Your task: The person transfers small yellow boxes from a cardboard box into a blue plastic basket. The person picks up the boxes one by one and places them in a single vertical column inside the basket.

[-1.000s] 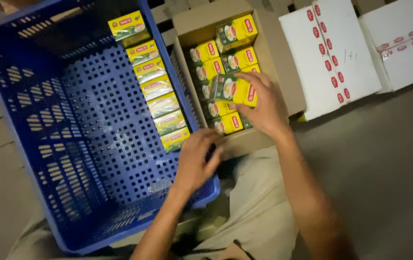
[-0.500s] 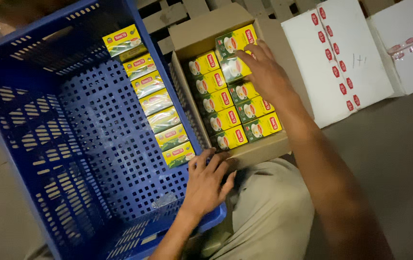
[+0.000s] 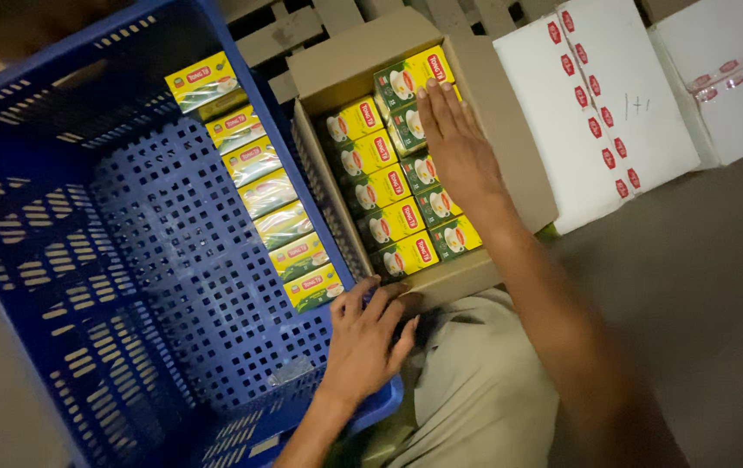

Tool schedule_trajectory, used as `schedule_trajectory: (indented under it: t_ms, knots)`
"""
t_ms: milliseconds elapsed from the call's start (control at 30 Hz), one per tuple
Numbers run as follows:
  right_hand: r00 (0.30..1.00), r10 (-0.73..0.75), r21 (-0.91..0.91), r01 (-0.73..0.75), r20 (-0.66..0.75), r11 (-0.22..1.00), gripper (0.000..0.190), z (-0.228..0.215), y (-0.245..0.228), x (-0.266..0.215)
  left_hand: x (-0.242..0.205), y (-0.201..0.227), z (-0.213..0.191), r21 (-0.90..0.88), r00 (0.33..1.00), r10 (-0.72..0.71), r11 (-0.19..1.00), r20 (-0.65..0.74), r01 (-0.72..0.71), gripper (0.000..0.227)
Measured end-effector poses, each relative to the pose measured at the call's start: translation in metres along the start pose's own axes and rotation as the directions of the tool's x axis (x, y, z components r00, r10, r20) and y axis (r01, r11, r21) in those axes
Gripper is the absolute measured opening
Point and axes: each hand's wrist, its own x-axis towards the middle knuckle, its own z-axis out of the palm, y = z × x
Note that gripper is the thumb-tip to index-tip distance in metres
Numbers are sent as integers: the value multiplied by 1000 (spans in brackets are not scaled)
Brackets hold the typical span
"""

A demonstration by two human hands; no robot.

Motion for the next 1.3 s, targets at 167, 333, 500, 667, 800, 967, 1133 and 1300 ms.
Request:
schedule_trajectory:
  t_ms: [167,333,500,667,800,967,1133,1300]
  knots:
    - [999,10,2,-10,-54,1000,84,16,3,4,0,0,2,8,1000,-6,1000,-3,6,27]
    - [997,60,-87,-63,-39,994,86,14,-6,1,-2,0,2,4,1000,3,1000,-12,-3,28]
    - [990,138,127,-137,6,982,98,-20,-22,-12,-4,-1,2,1,1000,3,1000,-8,-3,29]
    - [956,277,176,-290,93,941,77,-30,-23,-27,-8,-6,9,14,999,15,1000,-40,-14,27]
    - [901,290,96,-336,322,937,56,-70,-57,-51,-15,-10,12,-5,999,-11,1000,32,11,30]
    - [833,301,207,-432,464,878,59,-61,-102,-63,-24,-10,14,-21,999,-14,1000,29,15,34]
    - [841,308,257,-449,444,856,52,-50,-127,-71,-36,-5,-2,-60,998,35,997,-55,-38,38]
    - [776,191,325,-456,601,829,43,-91,-146,-71,-58,-7,-13,-202,998,61,977,-29,-65,42]
